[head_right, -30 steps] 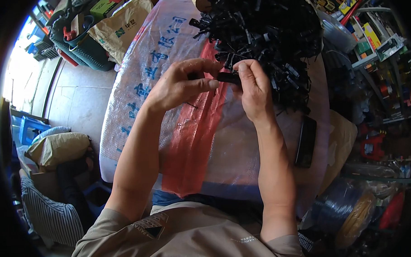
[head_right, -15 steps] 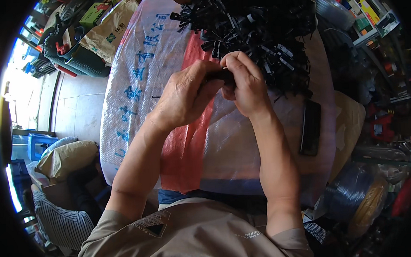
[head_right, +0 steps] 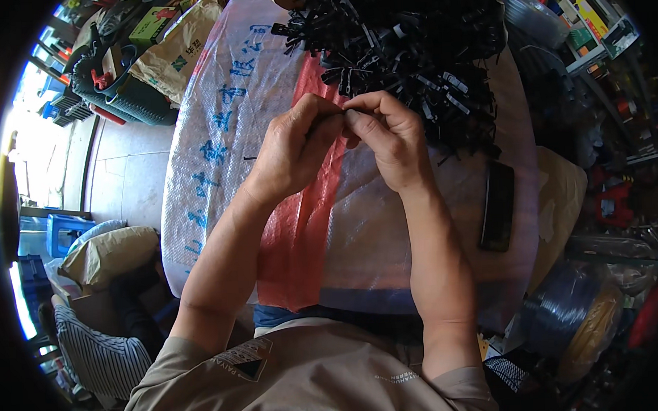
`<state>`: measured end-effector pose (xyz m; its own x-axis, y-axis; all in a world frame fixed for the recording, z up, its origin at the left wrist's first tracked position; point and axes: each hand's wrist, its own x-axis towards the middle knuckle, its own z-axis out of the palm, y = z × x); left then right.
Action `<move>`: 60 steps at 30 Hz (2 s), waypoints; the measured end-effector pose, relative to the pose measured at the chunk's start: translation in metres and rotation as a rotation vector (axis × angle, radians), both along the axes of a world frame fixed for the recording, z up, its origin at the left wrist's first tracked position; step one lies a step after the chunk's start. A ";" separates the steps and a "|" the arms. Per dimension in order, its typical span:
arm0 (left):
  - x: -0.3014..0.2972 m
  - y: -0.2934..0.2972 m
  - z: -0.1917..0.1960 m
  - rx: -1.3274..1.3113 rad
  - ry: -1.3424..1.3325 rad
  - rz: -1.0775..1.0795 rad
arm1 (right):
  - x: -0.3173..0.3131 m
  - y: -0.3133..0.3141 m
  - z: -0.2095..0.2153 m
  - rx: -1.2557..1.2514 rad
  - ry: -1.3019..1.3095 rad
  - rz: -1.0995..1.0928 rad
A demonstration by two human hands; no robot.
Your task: Manually assembling small black plastic components by hand at a workbench.
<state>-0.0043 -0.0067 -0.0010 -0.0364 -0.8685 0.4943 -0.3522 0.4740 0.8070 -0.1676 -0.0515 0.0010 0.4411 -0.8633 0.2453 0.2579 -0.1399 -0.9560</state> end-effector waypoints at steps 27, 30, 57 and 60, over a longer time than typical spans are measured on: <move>0.005 0.003 0.015 0.596 0.614 -0.276 | -0.021 -0.002 0.008 -0.012 0.228 0.053; 0.009 0.005 0.015 0.394 0.255 -0.220 | -0.020 -0.002 0.012 0.006 0.261 0.078; 0.090 -0.021 -0.010 0.424 1.524 -0.241 | 0.064 0.014 -0.027 -1.084 0.747 0.067; 0.086 -0.020 -0.012 0.433 1.431 -0.207 | 0.055 0.011 -0.022 -0.951 0.639 0.025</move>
